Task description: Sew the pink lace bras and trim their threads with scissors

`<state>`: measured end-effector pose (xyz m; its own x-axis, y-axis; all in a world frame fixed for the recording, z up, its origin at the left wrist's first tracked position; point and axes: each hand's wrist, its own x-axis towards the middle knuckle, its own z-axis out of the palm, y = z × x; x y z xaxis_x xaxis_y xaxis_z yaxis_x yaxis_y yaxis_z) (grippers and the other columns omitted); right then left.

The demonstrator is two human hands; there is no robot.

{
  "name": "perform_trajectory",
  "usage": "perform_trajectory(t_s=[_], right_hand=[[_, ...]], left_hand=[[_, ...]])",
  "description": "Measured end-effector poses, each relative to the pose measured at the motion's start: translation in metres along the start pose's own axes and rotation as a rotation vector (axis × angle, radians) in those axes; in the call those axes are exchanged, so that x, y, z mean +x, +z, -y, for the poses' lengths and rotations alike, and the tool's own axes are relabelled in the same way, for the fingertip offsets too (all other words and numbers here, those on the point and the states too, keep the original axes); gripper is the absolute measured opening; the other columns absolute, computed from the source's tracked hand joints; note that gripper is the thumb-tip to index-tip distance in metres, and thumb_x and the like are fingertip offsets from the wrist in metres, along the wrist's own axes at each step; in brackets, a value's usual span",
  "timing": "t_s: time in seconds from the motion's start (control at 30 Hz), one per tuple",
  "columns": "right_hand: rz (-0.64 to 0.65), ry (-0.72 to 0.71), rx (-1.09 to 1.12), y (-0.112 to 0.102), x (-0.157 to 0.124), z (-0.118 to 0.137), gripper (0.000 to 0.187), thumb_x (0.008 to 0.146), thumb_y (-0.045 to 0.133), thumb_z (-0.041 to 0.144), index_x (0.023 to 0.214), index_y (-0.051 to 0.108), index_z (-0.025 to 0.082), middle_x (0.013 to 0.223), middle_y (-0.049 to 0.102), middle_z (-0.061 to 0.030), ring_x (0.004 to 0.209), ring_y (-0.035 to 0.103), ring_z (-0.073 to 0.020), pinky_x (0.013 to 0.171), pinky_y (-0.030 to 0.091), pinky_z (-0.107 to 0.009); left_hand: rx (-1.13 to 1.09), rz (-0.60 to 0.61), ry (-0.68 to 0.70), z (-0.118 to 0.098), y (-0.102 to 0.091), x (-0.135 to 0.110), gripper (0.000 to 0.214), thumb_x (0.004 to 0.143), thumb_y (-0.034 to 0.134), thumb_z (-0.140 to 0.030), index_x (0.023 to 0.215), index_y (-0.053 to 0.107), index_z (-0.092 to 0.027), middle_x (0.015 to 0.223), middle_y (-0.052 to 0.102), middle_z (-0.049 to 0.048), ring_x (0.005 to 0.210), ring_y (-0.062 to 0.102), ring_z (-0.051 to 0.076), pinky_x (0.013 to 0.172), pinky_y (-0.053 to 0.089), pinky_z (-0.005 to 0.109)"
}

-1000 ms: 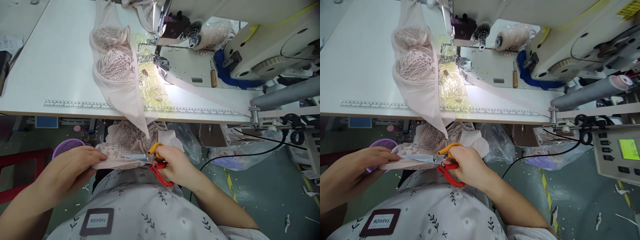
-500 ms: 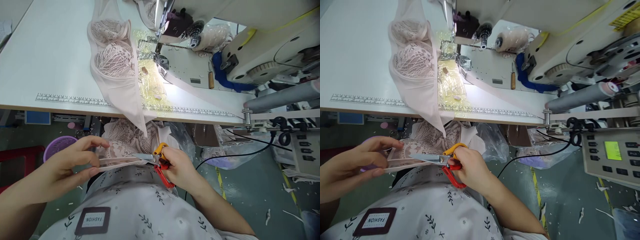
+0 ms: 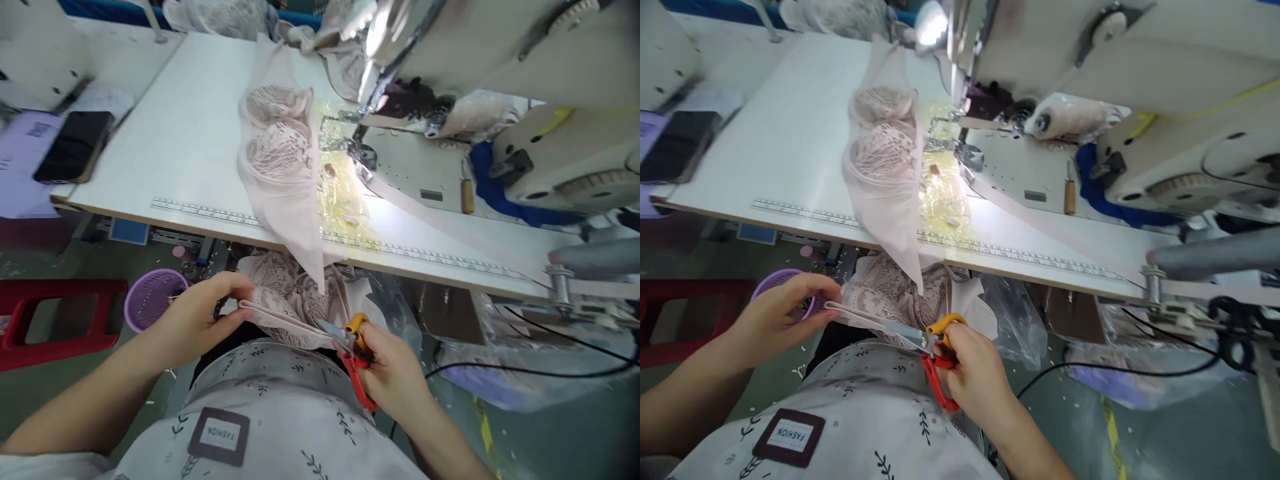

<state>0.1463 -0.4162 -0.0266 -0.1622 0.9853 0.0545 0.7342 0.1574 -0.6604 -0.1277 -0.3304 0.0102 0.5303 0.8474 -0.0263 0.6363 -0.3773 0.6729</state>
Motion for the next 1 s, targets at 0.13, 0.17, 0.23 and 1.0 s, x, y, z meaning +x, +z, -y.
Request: perform_trajectory(t_s=[0.13, 0.17, 0.23, 1.0], right_hand=[[0.013, 0.045, 0.042, 0.006, -0.008, -0.009, 0.033, 0.077, 0.053, 0.023, 0.060, 0.026, 0.024, 0.053, 0.034, 0.0058, 0.046, 0.030, -0.0104, 0.041, 0.026, -0.021], [0.015, 0.060, 0.058, 0.007, -0.009, -0.011, 0.030, 0.078, 0.054, 0.024, 0.060, 0.030, 0.023, 0.054, 0.036, 0.0054, 0.047, 0.032, -0.0108, 0.042, 0.028, -0.021], [0.018, 0.094, 0.092, 0.009, -0.012, -0.014, 0.025, 0.081, 0.054, 0.029, 0.062, 0.039, 0.022, 0.055, 0.041, 0.0042, 0.048, 0.037, -0.0118, 0.043, 0.032, -0.022], [0.022, -0.026, 0.548, -0.023, 0.054, 0.029, 0.020, 0.077, 0.065, 0.034, 0.077, 0.050, 0.021, 0.077, 0.056, -0.0014, 0.068, 0.052, -0.0151, 0.061, 0.046, -0.028]], left_hand=[[-0.221, -0.017, -0.033, -0.001, 0.009, 0.000, 0.025, 0.084, 0.050, -0.023, 0.109, 0.045, -0.021, 0.088, 0.060, 0.0026, 0.082, 0.061, 0.015, 0.068, 0.052, 0.026], [-0.275, -0.059, -0.031, -0.003, 0.014, 0.000, 0.027, 0.084, 0.049, -0.021, 0.110, 0.043, -0.021, 0.087, 0.059, 0.0024, 0.081, 0.060, 0.014, 0.069, 0.052, 0.026], [-0.372, -0.163, -0.029, -0.009, 0.028, 0.001, 0.028, 0.084, 0.047, -0.019, 0.111, 0.040, -0.021, 0.087, 0.056, 0.0020, 0.074, 0.058, 0.012, 0.065, 0.052, 0.025], [-0.418, -0.166, 0.260, -0.047, 0.063, 0.024, 0.031, 0.086, 0.044, -0.014, 0.113, 0.035, -0.024, 0.080, 0.052, -0.0024, 0.059, 0.052, 0.008, 0.052, 0.043, 0.018]])
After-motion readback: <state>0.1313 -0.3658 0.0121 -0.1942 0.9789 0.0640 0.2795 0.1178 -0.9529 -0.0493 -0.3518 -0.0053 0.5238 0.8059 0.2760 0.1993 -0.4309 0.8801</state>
